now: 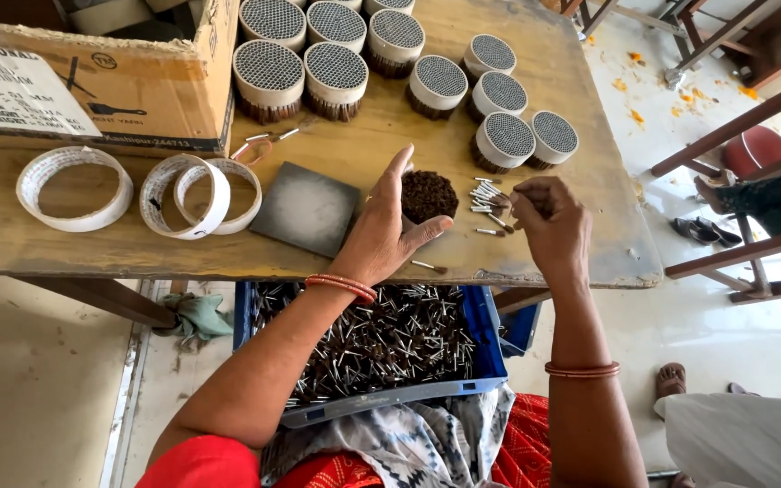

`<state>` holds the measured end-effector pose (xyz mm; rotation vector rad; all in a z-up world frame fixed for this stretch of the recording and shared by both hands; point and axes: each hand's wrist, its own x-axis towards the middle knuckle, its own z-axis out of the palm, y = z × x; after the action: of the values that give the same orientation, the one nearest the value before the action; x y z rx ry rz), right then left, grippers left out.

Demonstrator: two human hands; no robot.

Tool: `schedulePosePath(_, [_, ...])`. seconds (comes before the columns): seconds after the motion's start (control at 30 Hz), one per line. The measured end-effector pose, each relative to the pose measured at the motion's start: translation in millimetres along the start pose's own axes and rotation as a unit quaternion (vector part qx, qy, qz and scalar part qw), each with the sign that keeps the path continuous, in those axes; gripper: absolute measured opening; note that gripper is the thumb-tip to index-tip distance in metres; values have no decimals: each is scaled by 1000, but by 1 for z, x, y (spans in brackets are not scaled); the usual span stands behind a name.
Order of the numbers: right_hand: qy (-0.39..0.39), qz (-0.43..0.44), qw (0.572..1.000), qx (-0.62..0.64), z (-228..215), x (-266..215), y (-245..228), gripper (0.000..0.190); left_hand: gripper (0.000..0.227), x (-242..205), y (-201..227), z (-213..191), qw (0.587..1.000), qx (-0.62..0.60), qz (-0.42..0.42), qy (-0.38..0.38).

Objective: The person sits on the floor and takes brown-tipped sticks from a blue crate, inserting them by hand into a perforated round holder to build a bundle. They press and level the bundle against a flat block, then place the finished bundle into a white cup on the table and repeat with more sticks.

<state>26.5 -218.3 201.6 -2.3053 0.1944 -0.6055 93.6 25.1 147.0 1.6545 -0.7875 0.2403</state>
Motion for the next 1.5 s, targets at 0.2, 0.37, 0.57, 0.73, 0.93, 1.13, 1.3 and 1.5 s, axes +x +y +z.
schedulePosePath(0.2, [1, 68, 984, 164, 9, -8, 17, 16, 75, -3, 31, -19, 994, 64, 74, 48])
schedulePosePath(0.37, [24, 95, 995, 14, -1, -17, 19, 15, 22, -13, 30, -20, 989, 108, 28, -96])
schedulePosePath(0.57, [-18, 88, 993, -78, -24, -25, 12, 23, 9, -25, 12, -2, 942, 233, 124, -208])
schedulePosePath(0.73, [-152, 9, 986, -68, -37, -25, -25, 51, 7, -25, 13, 10, 927, 278, 185, -173])
schedulePosePath(0.93, [-71, -22, 983, -168, 2, -23, 44, 23, 4, -23, 23, 24, 916, 292, 195, -193])
schedulePosePath(1.13, [-16, -118, 969, -215, 3, -12, -6, 35, 6, -20, 21, 42, 924, 267, 198, -191])
schedulePosePath(1.3, [-36, -135, 963, -231, 4, -17, 11, 25, 7, -12, 18, 66, 917, 279, 198, -203])
schedulePosePath(1.5, [-10, -53, 999, 9, -9, -35, 25, 38, 52, -1, 29, 77, 977, 63, 142, -148])
